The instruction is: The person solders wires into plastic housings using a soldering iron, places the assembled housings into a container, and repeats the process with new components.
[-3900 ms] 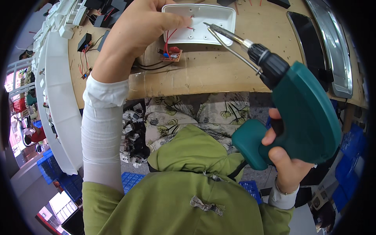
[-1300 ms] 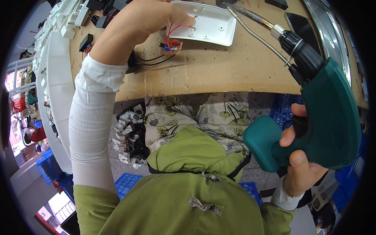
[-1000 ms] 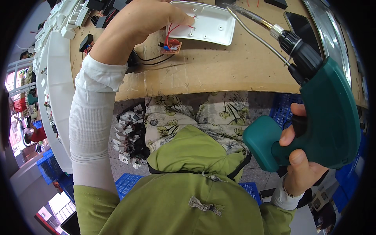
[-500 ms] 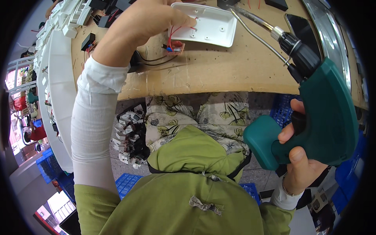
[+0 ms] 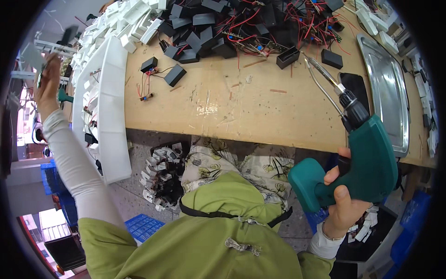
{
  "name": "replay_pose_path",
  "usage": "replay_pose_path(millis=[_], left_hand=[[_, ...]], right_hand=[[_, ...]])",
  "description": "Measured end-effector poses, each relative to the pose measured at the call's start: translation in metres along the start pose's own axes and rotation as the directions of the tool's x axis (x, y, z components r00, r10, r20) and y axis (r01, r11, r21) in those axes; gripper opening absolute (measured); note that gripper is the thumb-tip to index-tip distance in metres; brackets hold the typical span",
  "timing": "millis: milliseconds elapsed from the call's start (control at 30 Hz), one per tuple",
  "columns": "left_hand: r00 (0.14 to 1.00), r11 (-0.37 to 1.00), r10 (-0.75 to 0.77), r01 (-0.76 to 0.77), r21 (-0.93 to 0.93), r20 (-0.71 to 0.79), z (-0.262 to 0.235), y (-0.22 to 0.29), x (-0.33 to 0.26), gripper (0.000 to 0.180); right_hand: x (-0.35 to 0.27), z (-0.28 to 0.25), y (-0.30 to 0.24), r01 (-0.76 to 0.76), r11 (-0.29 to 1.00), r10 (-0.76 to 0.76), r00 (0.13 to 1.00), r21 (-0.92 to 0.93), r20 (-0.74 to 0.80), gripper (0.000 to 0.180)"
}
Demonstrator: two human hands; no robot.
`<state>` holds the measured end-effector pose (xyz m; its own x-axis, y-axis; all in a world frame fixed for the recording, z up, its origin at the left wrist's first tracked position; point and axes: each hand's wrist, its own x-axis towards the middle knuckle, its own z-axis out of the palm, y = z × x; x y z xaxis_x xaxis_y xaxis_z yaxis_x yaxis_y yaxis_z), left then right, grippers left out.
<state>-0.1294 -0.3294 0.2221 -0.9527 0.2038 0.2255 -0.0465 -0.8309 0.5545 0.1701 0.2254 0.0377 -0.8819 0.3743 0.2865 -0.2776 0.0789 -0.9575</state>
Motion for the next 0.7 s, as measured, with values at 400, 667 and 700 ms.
replay_pose_path(millis=[400, 667, 700], left_hand=[[0.93, -0.467, 0.305, 0.333, 0.819, -0.204, 0.0, 0.042, -0.044, 0.056], [0.909, -0.681, -0.414, -0.266, 0.682, -0.059, -0.027, -0.196, 0.008, 0.04], [0.911, -0.684, -0.408, -0.264, 0.68, -0.057, -0.035, -0.201, 0.011, 0.04]], right_hand=[[0.01, -0.01, 0.005, 0.012, 0.998, -0.014, 0.999, 0.059, 0.039, 0.064], [0.014, -0.007, -0.002, -0.035, 0.999, 0.036, 0.998, -0.022, 0.046, 0.066], [0.012, -0.007, -0.004, -0.029, 0.999, 0.03, 0.998, -0.018, 0.048, 0.066]])
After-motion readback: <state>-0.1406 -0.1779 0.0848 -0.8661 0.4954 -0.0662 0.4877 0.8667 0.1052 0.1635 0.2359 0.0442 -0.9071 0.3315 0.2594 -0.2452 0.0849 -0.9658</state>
